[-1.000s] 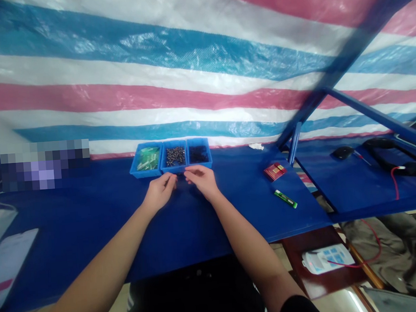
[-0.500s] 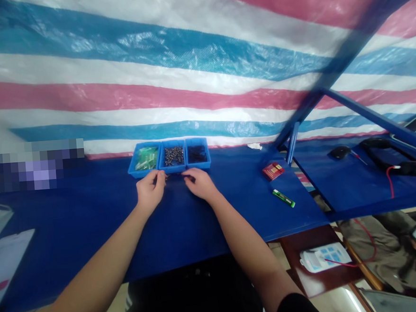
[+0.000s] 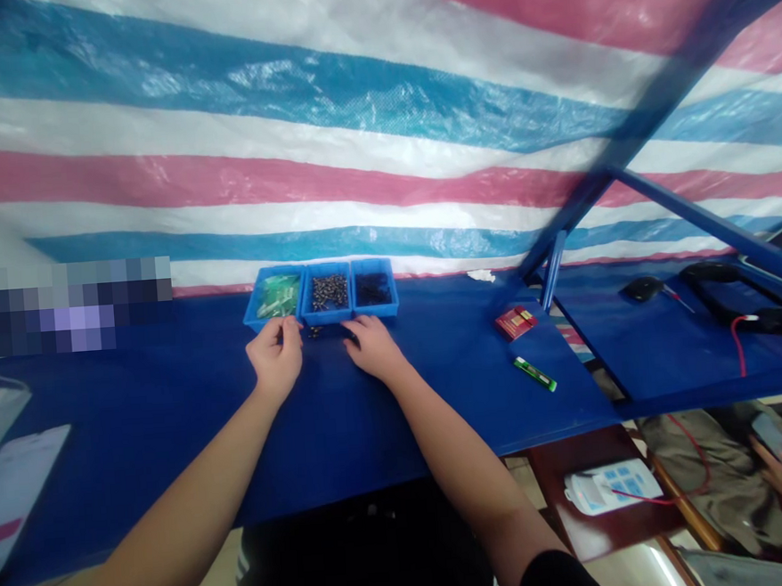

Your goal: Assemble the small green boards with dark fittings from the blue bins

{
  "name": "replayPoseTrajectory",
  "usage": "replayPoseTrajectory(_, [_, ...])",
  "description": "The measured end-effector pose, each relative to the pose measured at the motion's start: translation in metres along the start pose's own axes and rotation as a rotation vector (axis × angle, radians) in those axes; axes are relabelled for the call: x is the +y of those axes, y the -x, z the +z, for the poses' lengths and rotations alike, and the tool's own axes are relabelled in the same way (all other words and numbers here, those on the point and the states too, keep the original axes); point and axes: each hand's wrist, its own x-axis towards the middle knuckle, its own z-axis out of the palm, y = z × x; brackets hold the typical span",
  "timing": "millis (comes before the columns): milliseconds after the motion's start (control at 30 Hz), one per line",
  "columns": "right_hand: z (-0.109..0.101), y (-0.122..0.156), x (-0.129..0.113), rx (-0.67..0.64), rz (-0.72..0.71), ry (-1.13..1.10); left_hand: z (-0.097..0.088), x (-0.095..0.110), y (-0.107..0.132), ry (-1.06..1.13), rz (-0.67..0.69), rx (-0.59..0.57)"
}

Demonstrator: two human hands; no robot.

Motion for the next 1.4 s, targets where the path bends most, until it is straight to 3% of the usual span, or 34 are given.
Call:
replayPoseTrajectory(233, [-0.004,-0.002,0.006,-0.007,0.042,-0.106,0.0,-0.018,-0.024,0.353,-0.249,0.482])
replayPoseTrajectory(300, [-0.006,-0.001,0.008,0.005,0.083,-0.168,0.004,-0.024,-0.024,0.351,-0.374,0.506])
replayPoseTrajectory(367, [-0.006,0.0,0.01,0.037,0.127,-0.242,0.012,-0.027,-0.017,0.303,-0.448,0.434])
replayPoseTrajectory(500, [0.0,0.0,0.004,0.11,0.308,-0.561,0.027,-0.021,-0.001,0.373,-0.441,0.185])
replayPoseTrajectory(600, [0.004,-0.001,-0.005,0.117,0.413,-0.806,0.029,-0.013,0.005,0.43,-0.356,-0.004])
replayPoseTrajectory(733, [0.004,-0.003,-0.012,0.178,0.498,-1.023,0.022,-0.002,0.009,0.238,-0.153,-0.291])
replayPoseTrajectory(867, [-0.002,-0.005,-0.01,0.243,0.552,-1.064,0.019,0.005,0.016,0.139,0.01,-0.474])
replayPoseTrajectory(1267, [-0.009,-0.006,-0.014,0.22,0.524,-1.081,0.018,0.005,0.015,0.161,0.057,-0.581])
replayPoseTrajectory(1400, [-0.012,-0.006,-0.014,0.188,0.507,-1.122,0.019,0.004,0.015,0.126,0.078,-0.563])
